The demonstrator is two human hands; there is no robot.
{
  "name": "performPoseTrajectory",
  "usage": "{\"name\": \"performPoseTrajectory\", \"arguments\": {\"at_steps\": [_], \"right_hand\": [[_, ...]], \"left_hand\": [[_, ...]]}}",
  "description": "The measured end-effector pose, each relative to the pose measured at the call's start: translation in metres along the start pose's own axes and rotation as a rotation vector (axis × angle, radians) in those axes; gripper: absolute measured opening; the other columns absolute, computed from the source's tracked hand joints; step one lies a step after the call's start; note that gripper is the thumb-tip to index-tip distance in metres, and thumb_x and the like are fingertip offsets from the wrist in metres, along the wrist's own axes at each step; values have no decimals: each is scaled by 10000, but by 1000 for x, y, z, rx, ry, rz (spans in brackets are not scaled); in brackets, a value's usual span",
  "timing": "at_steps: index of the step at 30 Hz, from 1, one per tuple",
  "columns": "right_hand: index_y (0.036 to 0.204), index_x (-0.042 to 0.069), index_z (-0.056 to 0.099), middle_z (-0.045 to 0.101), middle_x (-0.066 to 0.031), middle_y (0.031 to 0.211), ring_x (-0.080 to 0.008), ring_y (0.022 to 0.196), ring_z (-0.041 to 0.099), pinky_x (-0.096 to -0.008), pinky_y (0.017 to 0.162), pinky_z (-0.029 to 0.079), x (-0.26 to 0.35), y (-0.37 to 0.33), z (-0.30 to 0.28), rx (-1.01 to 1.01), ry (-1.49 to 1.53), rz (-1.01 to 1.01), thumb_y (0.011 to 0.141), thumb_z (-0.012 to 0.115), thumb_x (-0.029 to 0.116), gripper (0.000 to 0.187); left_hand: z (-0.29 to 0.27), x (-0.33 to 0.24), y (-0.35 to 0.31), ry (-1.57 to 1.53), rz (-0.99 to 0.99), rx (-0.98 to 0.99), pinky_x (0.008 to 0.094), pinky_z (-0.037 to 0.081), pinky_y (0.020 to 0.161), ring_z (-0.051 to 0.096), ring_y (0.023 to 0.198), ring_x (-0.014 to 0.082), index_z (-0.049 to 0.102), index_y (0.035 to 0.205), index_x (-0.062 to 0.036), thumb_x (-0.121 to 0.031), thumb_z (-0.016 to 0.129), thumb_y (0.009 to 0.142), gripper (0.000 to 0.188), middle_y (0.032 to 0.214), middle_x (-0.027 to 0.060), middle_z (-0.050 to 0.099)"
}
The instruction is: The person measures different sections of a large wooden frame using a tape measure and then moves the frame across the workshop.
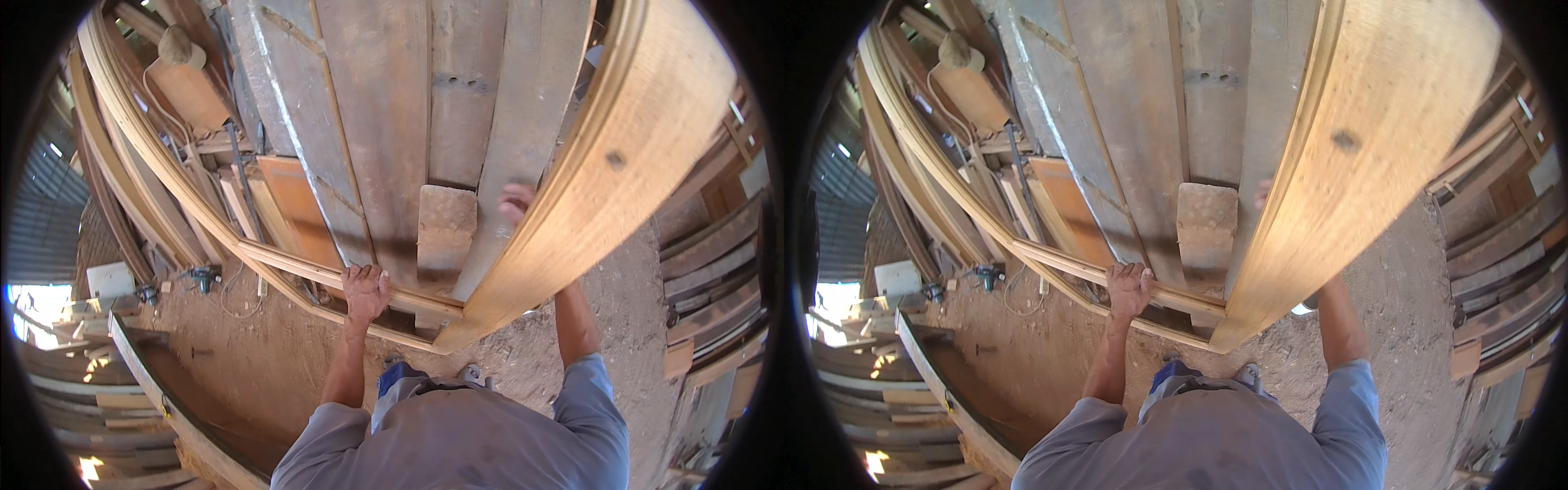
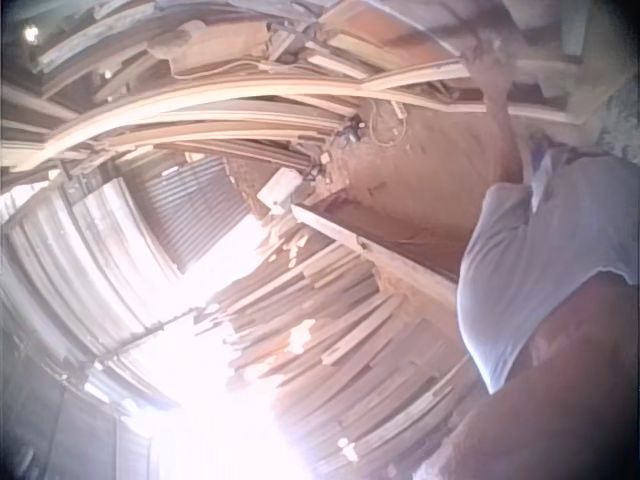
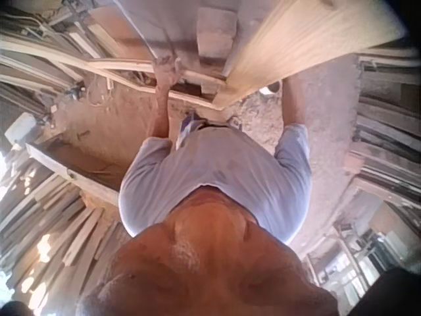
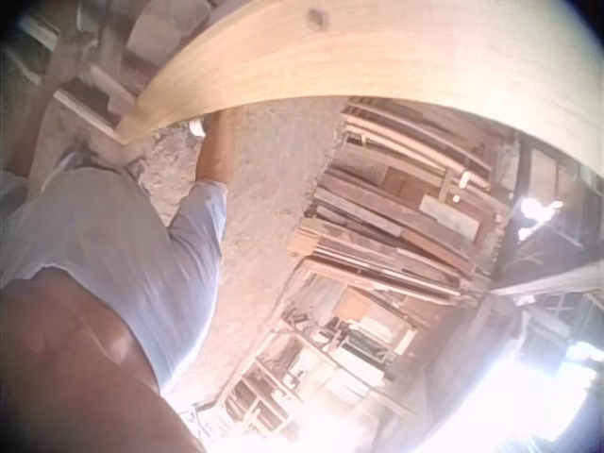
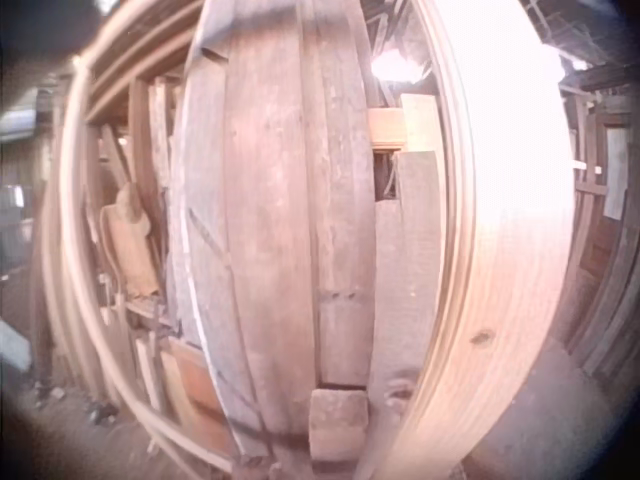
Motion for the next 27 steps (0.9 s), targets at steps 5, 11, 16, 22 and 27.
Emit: {"name": "performPoseTrajectory", "arguments": {"at_steps": [5,11,16,22,27], "right_hand": [[1537,79,238,309,-258,1523,-404,1408,334,-514,1152,298,76,32,63,327,-641,-375,808,754,394,947],[1549,93,194,404,-248,1346,-434,1236,408,-500,1119,265,74,29,82,366,-797,-349,694,826,378,1100],[1552,90,199,455,-211,1239,-375,1117,453,-518,1015,330,78,-19,47,411,-794,-352,672,847,436,1146],[1528,71,233,448,-211,1263,-399,1190,429,-502,1070,317,44,-54,4,384,-665,-210,680,818,434,1092],[1509,65,282,425,-184,1354,-371,1260,411,-472,1072,357,-4,-94,-39,223,-380,-133,754,781,420,973]], "left_hand": [[-20,-5,-22,49,-104,40,462,387,822,557,826,325,627,799,-73,-226,566,884,186,778,125,647],[-23,-12,-39,31,-127,-26,452,381,819,541,817,307,600,761,-84,-239,561,873,195,763,102,635],[-32,-10,-54,42,-140,-72,445,381,817,544,798,299,597,752,-89,-241,573,855,186,750,101,632],[-35,-2,-63,39,-154,-54,446,380,814,549,776,305,595,738,-87,-241,598,822,176,698,110,619],[-28,-4,-53,66,-101,-66,463,387,808,557,785,330,603,747,-72,-225,580,836,178,720,134,636]]}}
Point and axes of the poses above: each hand's wrist, its own y-axis towards the middle knuckle, its own z-axis out of the palm, x = y × z, the point moved 1 cm from there along y, towards the middle knuckle
